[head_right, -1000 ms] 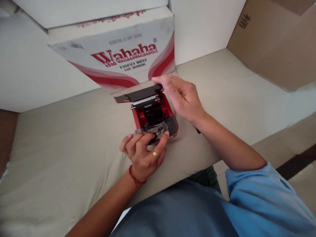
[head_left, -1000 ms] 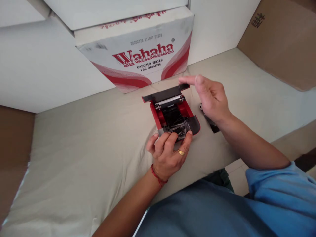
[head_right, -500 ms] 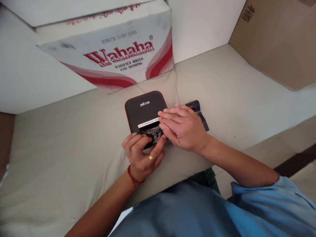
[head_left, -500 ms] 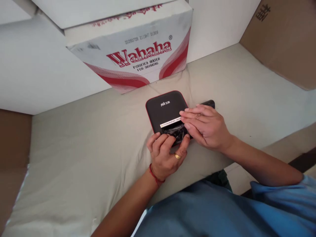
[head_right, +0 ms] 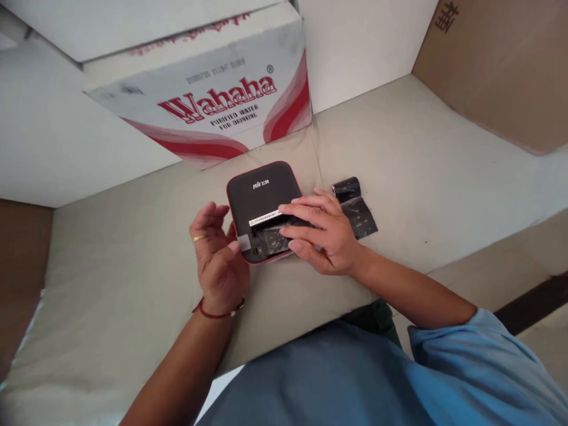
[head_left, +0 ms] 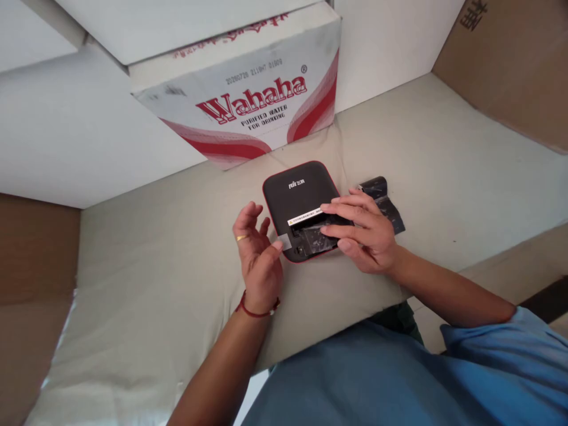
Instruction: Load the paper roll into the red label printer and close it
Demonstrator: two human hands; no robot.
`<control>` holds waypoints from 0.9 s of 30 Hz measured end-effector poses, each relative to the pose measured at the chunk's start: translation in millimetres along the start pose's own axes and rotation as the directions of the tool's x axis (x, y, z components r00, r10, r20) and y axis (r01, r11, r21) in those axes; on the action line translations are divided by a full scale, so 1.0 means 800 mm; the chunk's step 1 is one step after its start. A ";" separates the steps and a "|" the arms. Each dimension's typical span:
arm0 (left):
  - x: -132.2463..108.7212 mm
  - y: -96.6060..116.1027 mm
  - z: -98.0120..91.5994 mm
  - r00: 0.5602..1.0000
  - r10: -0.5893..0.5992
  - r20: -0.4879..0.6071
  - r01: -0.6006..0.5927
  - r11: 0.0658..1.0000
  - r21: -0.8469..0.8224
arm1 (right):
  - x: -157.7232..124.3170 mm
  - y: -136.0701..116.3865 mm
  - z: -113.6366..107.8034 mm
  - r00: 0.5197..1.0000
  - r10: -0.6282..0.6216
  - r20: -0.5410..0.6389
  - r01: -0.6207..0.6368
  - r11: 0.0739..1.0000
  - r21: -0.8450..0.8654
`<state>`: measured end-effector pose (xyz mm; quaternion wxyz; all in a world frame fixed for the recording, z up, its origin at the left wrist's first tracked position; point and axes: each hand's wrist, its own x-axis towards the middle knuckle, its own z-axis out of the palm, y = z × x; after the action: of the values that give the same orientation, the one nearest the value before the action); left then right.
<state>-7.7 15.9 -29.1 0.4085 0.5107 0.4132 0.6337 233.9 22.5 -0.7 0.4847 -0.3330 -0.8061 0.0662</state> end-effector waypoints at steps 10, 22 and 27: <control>0.013 -0.011 0.008 0.966 -0.205 0.155 0.242 0.929 -0.281 | 0.001 -0.005 -0.009 0.998 -0.032 -0.058 0.031 0.999 -0.014; 0.007 -0.026 -0.004 0.952 -0.213 0.219 0.262 0.938 -0.225 | -0.002 -0.009 -0.011 0.991 -0.132 0.009 0.132 0.990 -0.052; 0.009 -0.032 -0.006 0.958 -0.180 0.223 0.222 0.957 -0.185 | -0.003 -0.008 -0.015 0.987 -0.147 0.065 0.152 0.986 -0.067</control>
<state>-10.8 30.2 -52.0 0.5624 0.4824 0.3507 0.5728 241.5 13.4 6.8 0.4517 -0.2867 -0.8448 0.0105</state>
